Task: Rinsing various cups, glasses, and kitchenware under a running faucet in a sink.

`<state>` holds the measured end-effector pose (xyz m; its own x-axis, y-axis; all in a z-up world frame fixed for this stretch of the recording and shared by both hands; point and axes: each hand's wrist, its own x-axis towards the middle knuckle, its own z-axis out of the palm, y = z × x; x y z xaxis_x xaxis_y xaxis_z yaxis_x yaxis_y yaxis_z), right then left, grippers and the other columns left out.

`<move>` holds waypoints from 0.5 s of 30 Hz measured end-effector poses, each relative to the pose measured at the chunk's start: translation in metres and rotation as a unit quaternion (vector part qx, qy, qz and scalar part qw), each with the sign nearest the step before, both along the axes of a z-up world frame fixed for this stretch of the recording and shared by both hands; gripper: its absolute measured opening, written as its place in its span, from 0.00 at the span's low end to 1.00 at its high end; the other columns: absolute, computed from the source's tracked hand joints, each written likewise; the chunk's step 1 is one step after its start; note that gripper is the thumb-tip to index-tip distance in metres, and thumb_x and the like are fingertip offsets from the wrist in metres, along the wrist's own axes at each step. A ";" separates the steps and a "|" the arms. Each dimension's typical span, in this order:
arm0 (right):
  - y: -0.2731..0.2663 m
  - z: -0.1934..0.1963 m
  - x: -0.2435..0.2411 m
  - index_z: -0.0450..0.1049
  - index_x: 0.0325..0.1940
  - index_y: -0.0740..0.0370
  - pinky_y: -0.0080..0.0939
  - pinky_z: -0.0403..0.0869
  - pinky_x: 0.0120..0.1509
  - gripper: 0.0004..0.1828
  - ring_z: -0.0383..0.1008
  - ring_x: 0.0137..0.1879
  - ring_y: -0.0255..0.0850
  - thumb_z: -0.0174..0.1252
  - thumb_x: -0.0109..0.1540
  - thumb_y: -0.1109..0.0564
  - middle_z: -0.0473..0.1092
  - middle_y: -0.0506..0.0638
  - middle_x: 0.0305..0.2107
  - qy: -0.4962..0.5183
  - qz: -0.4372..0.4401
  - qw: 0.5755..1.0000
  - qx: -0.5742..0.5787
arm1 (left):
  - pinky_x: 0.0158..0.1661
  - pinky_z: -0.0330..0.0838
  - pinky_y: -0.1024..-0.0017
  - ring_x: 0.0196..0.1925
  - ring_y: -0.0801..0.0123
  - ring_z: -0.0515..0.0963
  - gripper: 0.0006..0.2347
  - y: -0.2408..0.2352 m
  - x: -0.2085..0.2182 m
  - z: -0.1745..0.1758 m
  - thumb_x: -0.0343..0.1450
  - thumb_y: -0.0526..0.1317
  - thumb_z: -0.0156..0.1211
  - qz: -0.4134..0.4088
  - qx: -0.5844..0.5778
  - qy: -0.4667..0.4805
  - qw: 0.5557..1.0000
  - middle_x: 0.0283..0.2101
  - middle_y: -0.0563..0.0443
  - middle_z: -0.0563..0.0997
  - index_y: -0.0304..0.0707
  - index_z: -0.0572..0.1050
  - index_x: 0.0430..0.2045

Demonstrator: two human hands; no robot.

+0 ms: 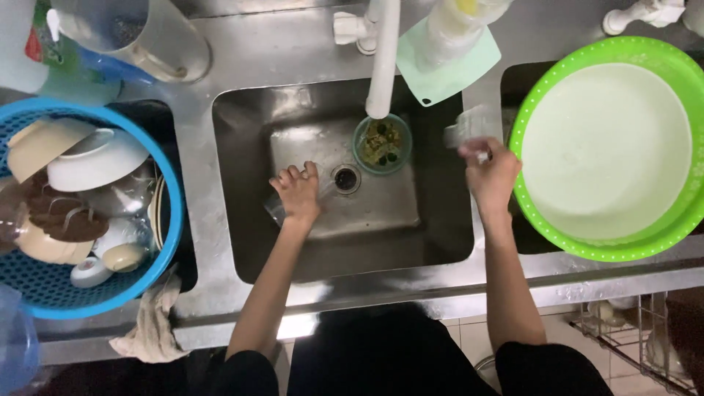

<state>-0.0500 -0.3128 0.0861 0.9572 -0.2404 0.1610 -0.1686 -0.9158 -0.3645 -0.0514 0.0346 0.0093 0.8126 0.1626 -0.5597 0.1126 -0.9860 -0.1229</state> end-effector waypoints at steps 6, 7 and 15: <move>0.067 0.001 -0.010 0.79 0.46 0.65 0.25 0.58 0.19 0.07 0.52 0.17 0.26 0.62 0.64 0.62 0.58 0.36 0.18 0.155 -0.096 0.703 0.688 | 0.62 0.61 0.46 0.71 0.37 0.56 0.38 0.038 -0.004 0.080 0.62 0.23 0.68 0.026 -0.121 -0.017 0.992 0.65 0.32 0.65 0.48 0.61 0.70; 0.074 -0.006 -0.010 0.74 0.41 0.60 0.20 0.53 0.18 0.04 0.51 0.17 0.23 0.63 0.64 0.61 0.56 0.34 0.18 0.172 -0.114 0.608 0.767 | 0.64 0.57 0.45 0.68 0.33 0.62 0.41 0.051 -0.005 0.079 0.58 0.32 0.74 0.088 -0.211 -0.079 0.970 0.62 0.26 0.67 0.39 0.59 0.68; 0.119 -0.003 -0.054 0.63 0.27 0.55 0.17 0.46 0.19 0.18 0.47 0.18 0.21 0.62 0.68 0.57 0.47 0.34 0.17 0.166 -0.174 0.317 0.918 | 0.59 0.63 0.43 0.63 0.38 0.63 0.49 0.054 -0.038 0.101 0.48 0.34 0.83 -0.064 -0.189 -0.163 0.966 0.58 0.31 0.69 0.47 0.63 0.69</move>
